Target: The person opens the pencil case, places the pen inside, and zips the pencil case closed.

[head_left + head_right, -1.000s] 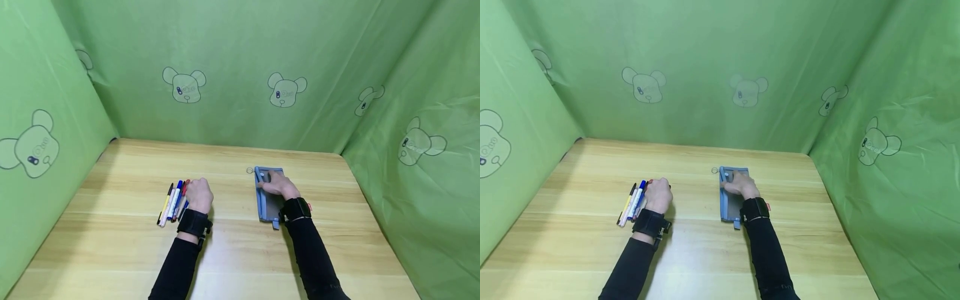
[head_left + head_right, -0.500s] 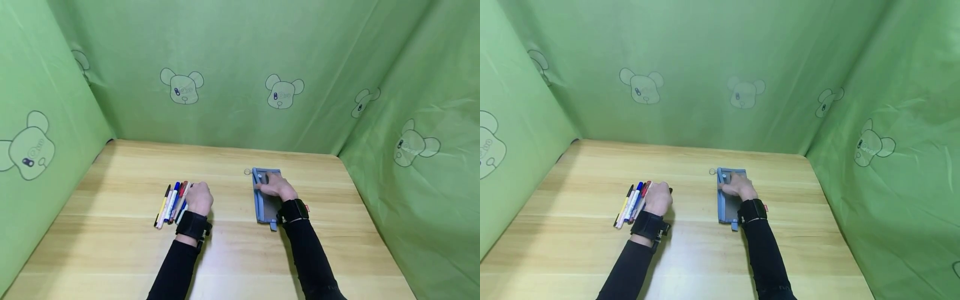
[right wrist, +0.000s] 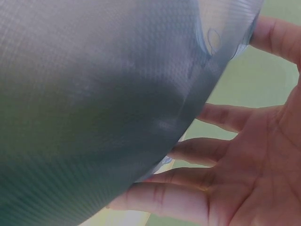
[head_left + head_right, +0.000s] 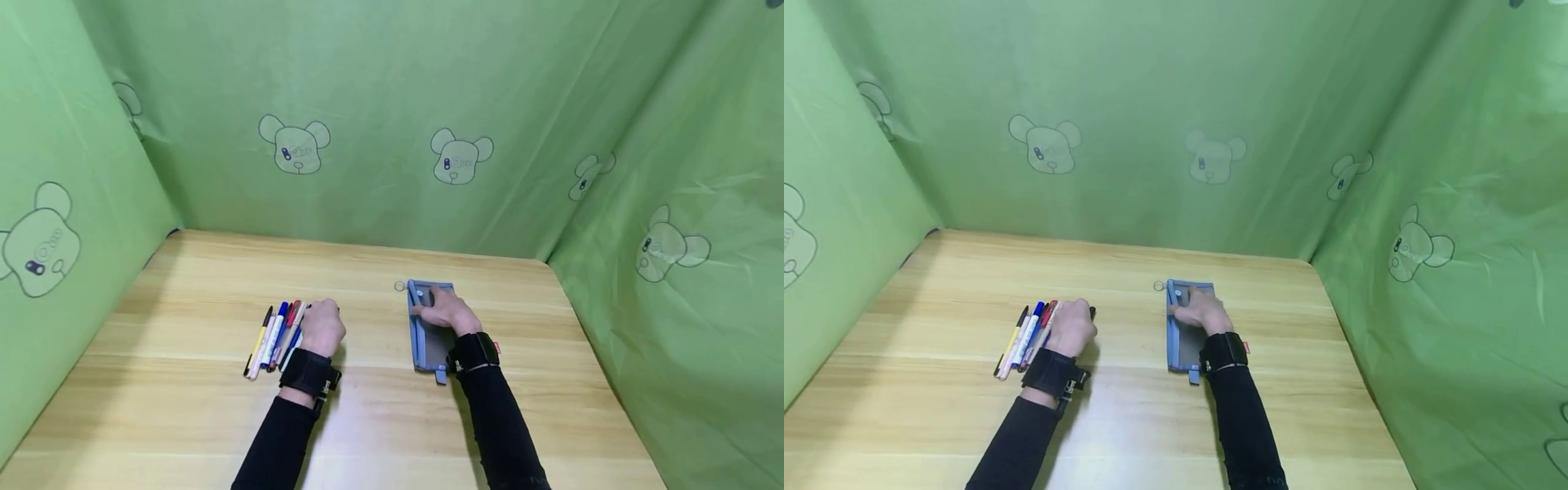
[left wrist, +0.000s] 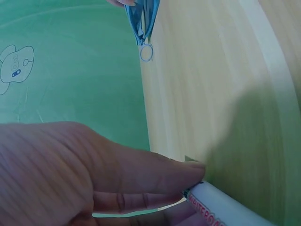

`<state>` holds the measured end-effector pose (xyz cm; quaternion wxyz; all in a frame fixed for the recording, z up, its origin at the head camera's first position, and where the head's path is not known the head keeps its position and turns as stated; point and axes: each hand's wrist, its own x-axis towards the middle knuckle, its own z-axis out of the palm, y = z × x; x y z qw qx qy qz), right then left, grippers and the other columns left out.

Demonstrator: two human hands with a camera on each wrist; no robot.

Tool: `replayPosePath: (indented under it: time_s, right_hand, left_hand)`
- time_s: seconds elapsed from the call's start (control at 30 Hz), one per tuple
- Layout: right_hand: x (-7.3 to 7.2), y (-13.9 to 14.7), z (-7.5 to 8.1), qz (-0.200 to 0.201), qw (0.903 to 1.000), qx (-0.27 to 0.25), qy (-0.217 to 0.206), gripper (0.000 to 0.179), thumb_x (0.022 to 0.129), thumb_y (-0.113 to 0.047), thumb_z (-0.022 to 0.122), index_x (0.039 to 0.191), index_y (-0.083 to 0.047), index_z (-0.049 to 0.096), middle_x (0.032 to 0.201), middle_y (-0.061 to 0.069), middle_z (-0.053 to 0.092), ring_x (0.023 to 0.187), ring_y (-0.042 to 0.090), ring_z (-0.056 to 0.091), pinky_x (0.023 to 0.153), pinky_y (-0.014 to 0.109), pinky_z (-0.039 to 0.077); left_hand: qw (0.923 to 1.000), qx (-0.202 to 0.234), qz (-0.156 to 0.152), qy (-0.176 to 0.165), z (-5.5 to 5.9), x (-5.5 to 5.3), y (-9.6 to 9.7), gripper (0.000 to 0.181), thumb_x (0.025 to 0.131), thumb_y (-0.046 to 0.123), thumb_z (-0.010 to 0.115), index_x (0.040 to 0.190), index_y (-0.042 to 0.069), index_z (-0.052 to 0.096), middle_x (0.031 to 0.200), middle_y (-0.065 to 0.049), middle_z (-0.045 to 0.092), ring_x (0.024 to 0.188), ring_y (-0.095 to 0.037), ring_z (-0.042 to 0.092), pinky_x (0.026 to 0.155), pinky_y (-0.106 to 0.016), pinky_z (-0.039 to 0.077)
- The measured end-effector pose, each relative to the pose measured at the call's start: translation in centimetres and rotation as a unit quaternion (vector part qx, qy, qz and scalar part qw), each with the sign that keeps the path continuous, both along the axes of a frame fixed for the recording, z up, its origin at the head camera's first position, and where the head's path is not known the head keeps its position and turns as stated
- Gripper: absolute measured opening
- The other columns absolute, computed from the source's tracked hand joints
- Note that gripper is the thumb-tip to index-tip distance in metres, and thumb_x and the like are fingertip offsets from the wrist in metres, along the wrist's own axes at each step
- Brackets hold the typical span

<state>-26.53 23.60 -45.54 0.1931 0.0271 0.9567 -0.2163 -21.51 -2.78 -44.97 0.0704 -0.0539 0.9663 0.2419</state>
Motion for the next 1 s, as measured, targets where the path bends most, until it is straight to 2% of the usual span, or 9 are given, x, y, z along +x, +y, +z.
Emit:
replayPosePath:
  time_s: [0.17, 0.37, 0.47, 0.57, 0.63, 0.77, 0.83, 0.9, 1.0]
  right_hand:
    - [0.5, 0.1, -0.3, 0.001, 0.9999, 0.008, -0.008, 0.091, 0.092, -0.059, 0.058, 0.162, -0.012, 0.022, 0.164, 0.021, 0.032, 0.148, 0.045, 0.036, 0.113, 0.061, 0.040]
    - [0.4, -0.1, -0.5, 0.006, 0.9997, 0.022, 0.005, 0.099, 0.087, -0.064, 0.063, 0.161, -0.011, 0.024, 0.162, 0.023, 0.035, 0.147, 0.046, 0.037, 0.113, 0.059, 0.040]
    - [0.3, -0.2, -0.5, 0.008, 0.9994, 0.030, 0.012, 0.103, 0.084, -0.064, 0.067, 0.161, -0.010, 0.025, 0.161, 0.024, 0.037, 0.145, 0.046, 0.039, 0.112, 0.059, 0.042]
    - [0.3, -0.3, -0.6, 0.011, 0.9992, 0.037, 0.013, 0.104, 0.083, -0.063, 0.069, 0.161, -0.009, 0.025, 0.161, 0.025, 0.037, 0.145, 0.047, 0.040, 0.112, 0.059, 0.042]
    - [0.3, -0.3, -0.6, 0.014, 0.9991, 0.039, 0.012, 0.103, 0.084, -0.061, 0.069, 0.161, -0.009, 0.025, 0.161, 0.026, 0.035, 0.145, 0.048, 0.039, 0.113, 0.059, 0.041]
    - [0.2, -0.2, -0.4, 0.013, 0.9995, 0.030, 0.007, 0.100, 0.086, -0.059, 0.067, 0.161, -0.010, 0.024, 0.163, 0.025, 0.032, 0.146, 0.049, 0.036, 0.114, 0.061, 0.039]
    - [0.1, -0.1, -0.2, 0.012, 0.9997, 0.022, 0.006, 0.099, 0.087, -0.059, 0.067, 0.161, -0.010, 0.024, 0.163, 0.024, 0.033, 0.147, 0.048, 0.036, 0.115, 0.061, 0.038]
    - [0.0, 0.0, 0.0, 0.012, 0.9997, 0.019, 0.006, 0.098, 0.087, -0.058, 0.066, 0.161, -0.011, 0.024, 0.163, 0.023, 0.034, 0.146, 0.048, 0.037, 0.114, 0.061, 0.039]
    - [-0.1, -0.1, 0.0, 0.014, 0.9997, 0.017, 0.006, 0.097, 0.087, -0.059, 0.066, 0.161, -0.011, 0.025, 0.162, 0.023, 0.035, 0.146, 0.047, 0.038, 0.113, 0.060, 0.040]
  left_hand:
    - [0.9993, 0.026, -0.012, 0.024, -0.3, 0.3, 0.3, 0.006, 0.082, -0.006, 0.065, 0.078, -0.001, 0.068, 0.082, -0.021, 0.070, 0.061, -0.025, 0.059, 0.046, -0.030, 0.044]
    - [0.9979, 0.052, -0.018, 0.035, -0.2, 0.4, 0.6, 0.031, 0.081, -0.006, 0.065, 0.062, 0.009, 0.045, 0.063, -0.008, 0.049, 0.051, -0.018, 0.044, 0.041, -0.025, 0.033]
    - [0.9974, 0.062, -0.019, 0.029, -0.1, 0.3, 0.6, 0.034, 0.081, -0.004, 0.066, 0.064, 0.011, 0.040, 0.062, -0.005, 0.042, 0.050, -0.017, 0.040, 0.041, -0.025, 0.030]
    - [0.9973, 0.069, -0.017, 0.021, 0.0, 0.3, 0.7, 0.019, 0.081, -0.002, 0.067, 0.074, 0.004, 0.050, 0.065, -0.008, 0.048, 0.052, -0.019, 0.044, 0.042, -0.026, 0.032]
    - [0.9971, 0.072, -0.014, 0.021, 0.0, 0.3, 0.7, 0.012, 0.081, -0.002, 0.067, 0.087, -0.001, 0.057, 0.070, -0.012, 0.055, 0.054, -0.021, 0.048, 0.043, -0.026, 0.035]
    - [0.9947, 0.096, -0.022, 0.029, 0.0, 0.3, 1.1, 0.030, 0.082, -0.004, 0.066, 0.111, -0.003, 0.056, 0.076, -0.016, 0.060, 0.053, -0.022, 0.051, 0.040, -0.025, 0.035]
    - [0.9925, 0.108, -0.035, 0.046, 0.1, 0.2, 1.3, 0.025, 0.084, -0.007, 0.064, 0.107, 0.000, 0.056, 0.072, -0.011, 0.055, 0.052, -0.021, 0.048, 0.041, -0.024, 0.033]
    - [0.9904, 0.113, -0.049, 0.063, 0.1, 0.1, 1.6, 0.018, 0.085, -0.009, 0.061, 0.095, 0.004, 0.054, 0.069, -0.007, 0.049, 0.053, -0.019, 0.045, 0.043, -0.024, 0.031]
    - [0.9903, 0.109, -0.055, 0.066, 0.0, -0.2, 1.9, 0.018, 0.084, -0.011, 0.058, 0.083, 0.007, 0.057, 0.072, -0.006, 0.054, 0.061, -0.019, 0.050, 0.050, -0.025, 0.037]
